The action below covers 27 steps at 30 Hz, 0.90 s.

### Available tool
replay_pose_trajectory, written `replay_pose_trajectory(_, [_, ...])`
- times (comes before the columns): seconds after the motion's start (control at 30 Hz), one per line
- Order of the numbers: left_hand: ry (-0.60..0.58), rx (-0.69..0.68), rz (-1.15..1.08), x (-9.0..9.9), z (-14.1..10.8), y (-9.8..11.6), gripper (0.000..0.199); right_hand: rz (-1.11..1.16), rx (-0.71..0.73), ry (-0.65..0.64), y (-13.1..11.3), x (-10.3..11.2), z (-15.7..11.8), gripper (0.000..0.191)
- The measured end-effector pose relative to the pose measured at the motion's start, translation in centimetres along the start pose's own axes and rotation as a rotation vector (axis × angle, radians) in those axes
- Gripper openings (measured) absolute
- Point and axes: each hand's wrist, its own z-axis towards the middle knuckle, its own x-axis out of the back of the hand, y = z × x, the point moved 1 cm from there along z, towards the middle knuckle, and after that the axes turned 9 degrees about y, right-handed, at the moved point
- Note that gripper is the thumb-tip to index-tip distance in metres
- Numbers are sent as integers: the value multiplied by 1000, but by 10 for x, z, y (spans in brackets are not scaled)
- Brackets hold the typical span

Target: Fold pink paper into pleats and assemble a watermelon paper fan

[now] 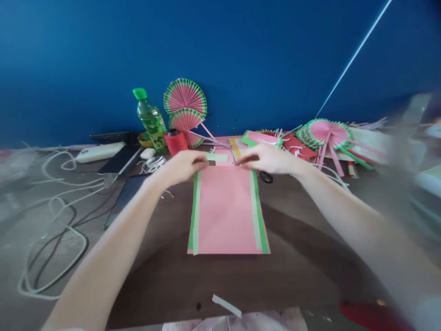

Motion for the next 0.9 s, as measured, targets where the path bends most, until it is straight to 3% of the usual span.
replay_pose_trajectory(0.1, [-130, -79, 119, -33, -3, -12, 25, -42, -6, -116, 19, -31, 0, 22])
replay_pose_trajectory(0.2, [-193, -120, 182, -46, -4, -18, 24, -77, -15, -159, 26, -46, -1, 20])
replay_pose_trajectory(0.43, [-244, -143, 127, -49, -4, -22, 16, -214, 97, -144, 27, -50, 0, 16])
replay_pose_trajectory(0.63, [-222, -150, 210, -51, -5, -18, 10, -389, 131, -149, 26, -54, -6, 18])
replay_pose_trajectory(0.8, [-224, -150, 273, -50, -7, -16, 13, -431, 172, -148, 24, -56, -10, 22])
replay_pose_trajectory(0.9, [-220, -182, 204, -49, -6, -14, 18, -443, 203, -155, 23, -57, -11, 23])
